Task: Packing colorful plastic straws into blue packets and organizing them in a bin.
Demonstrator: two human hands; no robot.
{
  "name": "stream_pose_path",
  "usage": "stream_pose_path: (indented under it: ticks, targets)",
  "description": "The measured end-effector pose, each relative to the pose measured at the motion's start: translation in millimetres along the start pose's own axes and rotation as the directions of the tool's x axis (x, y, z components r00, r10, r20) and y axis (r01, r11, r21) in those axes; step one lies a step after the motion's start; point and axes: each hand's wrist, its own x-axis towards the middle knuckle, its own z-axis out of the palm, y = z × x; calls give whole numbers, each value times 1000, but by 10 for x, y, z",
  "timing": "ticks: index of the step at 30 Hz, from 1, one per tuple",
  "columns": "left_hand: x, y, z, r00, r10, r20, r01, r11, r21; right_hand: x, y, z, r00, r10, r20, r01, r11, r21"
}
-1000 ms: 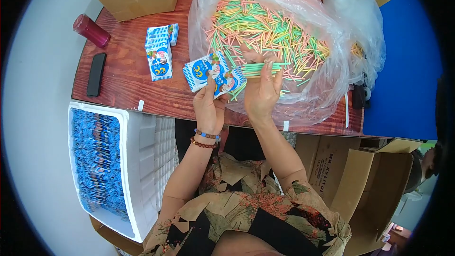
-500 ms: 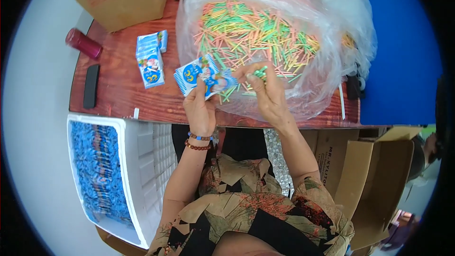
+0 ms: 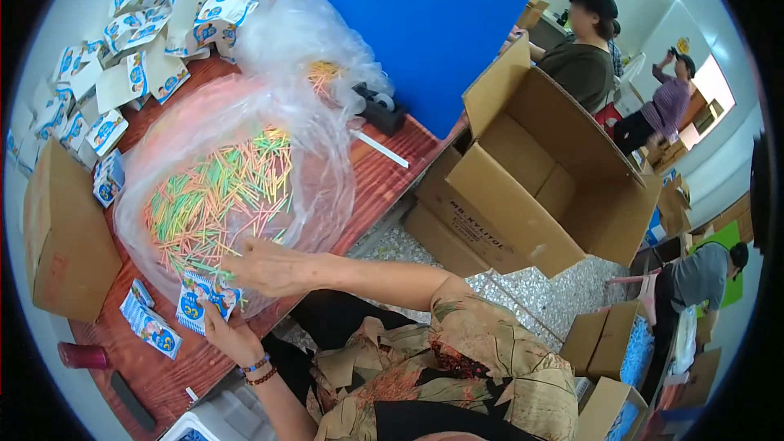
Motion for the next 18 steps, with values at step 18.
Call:
stream_pose_path:
  ticks: [18]
  targets:
    - [-310,134,-334,997,-56,60,53,998,43,-77,-235,55,959,-276,62,210,839,502]
